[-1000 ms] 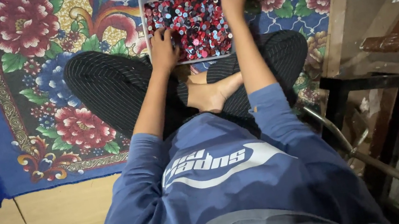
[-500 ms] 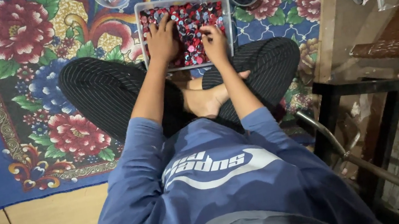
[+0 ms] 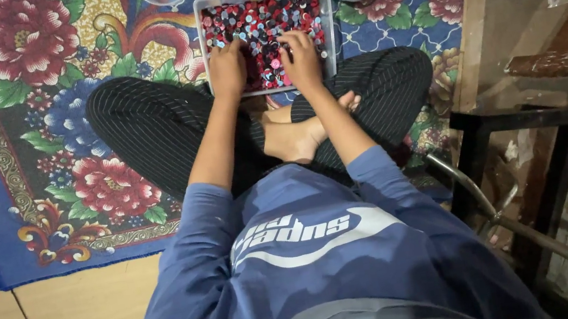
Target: Sorting various colored buttons from a large central tray into smaller individual containers while sitting on the floor.
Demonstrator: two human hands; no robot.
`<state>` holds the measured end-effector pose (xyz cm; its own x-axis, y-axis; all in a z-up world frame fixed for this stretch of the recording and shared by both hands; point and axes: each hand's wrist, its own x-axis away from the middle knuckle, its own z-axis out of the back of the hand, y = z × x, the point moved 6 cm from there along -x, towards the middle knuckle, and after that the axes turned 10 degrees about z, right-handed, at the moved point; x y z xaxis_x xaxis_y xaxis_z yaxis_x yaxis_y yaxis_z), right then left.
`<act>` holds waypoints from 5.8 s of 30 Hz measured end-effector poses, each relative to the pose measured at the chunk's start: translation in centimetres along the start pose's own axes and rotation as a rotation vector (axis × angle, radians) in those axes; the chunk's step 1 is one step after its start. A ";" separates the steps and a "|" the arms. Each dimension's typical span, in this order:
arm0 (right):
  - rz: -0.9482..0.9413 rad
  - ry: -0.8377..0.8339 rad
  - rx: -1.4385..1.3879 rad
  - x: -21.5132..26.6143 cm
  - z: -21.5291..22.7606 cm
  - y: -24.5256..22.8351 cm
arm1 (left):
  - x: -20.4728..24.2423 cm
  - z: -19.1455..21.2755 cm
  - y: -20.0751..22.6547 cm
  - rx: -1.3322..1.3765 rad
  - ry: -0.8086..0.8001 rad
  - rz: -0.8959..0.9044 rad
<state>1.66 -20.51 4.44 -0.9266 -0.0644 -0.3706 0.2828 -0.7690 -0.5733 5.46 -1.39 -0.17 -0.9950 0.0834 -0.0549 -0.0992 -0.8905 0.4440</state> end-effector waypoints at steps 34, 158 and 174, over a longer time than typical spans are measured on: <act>-0.180 -0.255 0.204 1.3 -1.9 1.2 | 1.6 0.1 0.8 0.149 -0.158 0.060; -0.462 0.246 -0.310 3.1 -4.1 4.1 | 2.3 -0.7 -1.0 0.843 -0.228 0.680; -0.317 0.406 -0.139 2.2 -1.2 0.9 | 1.9 2.6 -0.1 0.949 0.004 0.474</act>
<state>0.20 -20.58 2.19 -0.8089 0.4302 -0.4008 0.0602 -0.6175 -0.7842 3.59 0.05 2.05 -0.9345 -0.1837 0.3049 0.3289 -0.1181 0.9369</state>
